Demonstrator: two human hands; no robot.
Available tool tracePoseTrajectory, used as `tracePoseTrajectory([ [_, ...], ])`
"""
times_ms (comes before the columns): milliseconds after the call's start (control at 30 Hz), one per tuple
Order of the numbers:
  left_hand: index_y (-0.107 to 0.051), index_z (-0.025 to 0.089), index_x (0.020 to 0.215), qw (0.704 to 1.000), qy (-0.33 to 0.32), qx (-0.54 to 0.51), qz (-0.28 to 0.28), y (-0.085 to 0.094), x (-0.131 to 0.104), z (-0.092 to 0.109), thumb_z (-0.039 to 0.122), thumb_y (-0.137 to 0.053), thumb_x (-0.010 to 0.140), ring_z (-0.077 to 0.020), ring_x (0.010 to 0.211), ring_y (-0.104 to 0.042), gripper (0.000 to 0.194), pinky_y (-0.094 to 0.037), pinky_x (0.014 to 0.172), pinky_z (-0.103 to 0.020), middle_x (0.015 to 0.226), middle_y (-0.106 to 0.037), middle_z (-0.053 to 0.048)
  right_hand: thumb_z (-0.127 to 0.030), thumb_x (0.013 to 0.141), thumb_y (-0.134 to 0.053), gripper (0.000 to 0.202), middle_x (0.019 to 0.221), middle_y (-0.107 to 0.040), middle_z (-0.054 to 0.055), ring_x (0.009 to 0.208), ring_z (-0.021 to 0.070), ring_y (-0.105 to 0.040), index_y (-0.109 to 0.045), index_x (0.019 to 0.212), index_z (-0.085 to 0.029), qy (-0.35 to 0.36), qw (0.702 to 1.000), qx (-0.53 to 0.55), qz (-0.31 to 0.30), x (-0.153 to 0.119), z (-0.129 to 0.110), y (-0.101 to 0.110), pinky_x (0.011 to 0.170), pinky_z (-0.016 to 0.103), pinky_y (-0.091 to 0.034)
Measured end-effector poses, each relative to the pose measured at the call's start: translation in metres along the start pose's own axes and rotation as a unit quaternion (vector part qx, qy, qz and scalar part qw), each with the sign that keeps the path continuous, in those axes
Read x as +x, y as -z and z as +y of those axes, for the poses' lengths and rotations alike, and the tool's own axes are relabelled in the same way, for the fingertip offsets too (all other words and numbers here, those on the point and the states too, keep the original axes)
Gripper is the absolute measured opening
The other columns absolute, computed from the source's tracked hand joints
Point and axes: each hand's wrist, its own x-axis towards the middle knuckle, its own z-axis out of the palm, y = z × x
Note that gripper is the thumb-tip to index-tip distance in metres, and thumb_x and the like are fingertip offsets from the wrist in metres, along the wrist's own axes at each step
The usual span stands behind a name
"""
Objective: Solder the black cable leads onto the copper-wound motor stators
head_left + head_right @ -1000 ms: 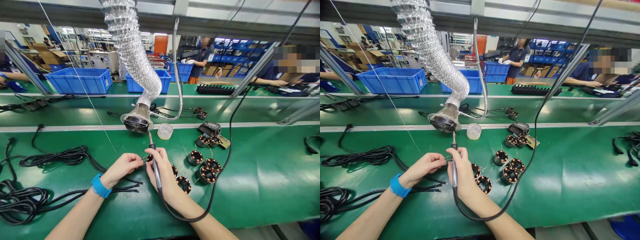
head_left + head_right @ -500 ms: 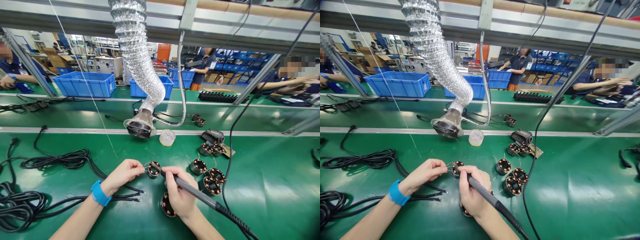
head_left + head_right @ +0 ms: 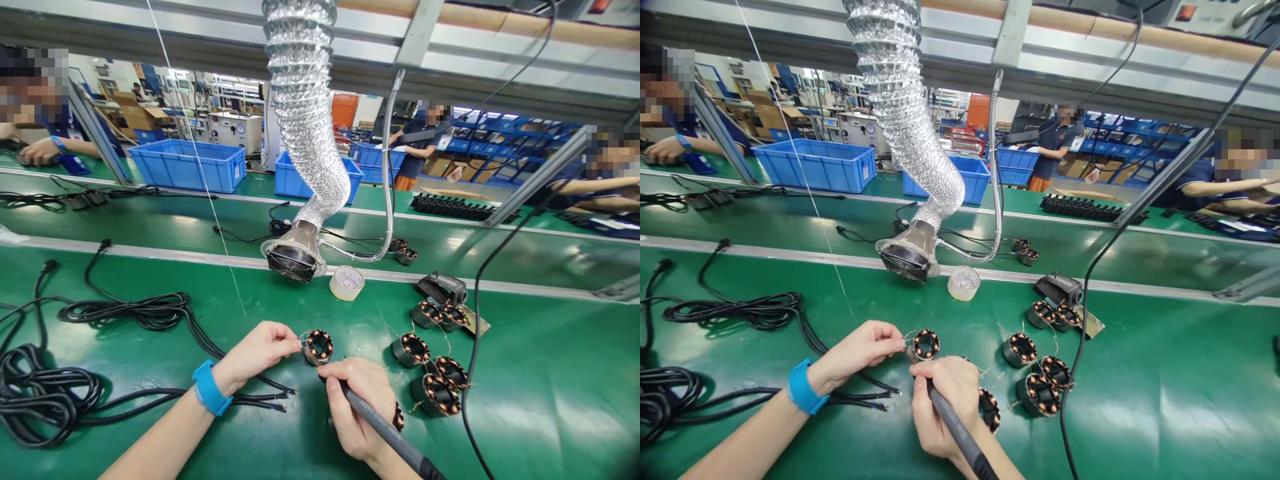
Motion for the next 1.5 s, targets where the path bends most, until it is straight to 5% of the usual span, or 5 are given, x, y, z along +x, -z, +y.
tracePoseTrajectory([
  [1167,-0.058,0.013,0.077,1.0,0.001,-0.006,-0.012,0.001,0.0,-0.004,0.053,-0.07,0.075,-0.005,0.048,-0.022,0.041,-0.011,0.046,-0.025,0.059,-0.039,0.007,-0.013,0.087,-0.052,0.017,0.073,-0.071,-0.002,0.062,0.012,-0.066,-0.067,0.086,-0.021,-0.03,0.994,-0.028,0.106,0.004,-0.002,0.008,0.063,0.026,-0.048],
  [1500,-0.059,0.013,0.08,0.999,0.005,-0.025,-0.027,0.004,0.003,-0.005,0.05,-0.079,0.065,-0.0053,0.05,-0.021,0.045,-0.011,0.048,-0.025,0.057,-0.038,0.009,-0.013,0.088,-0.051,0.017,0.075,-0.071,-0.002,0.068,0.0125,-0.068,-0.066,0.089,-0.021,-0.017,0.991,-0.045,0.121,0.003,-0.001,0.011,0.067,0.027,-0.048],
])
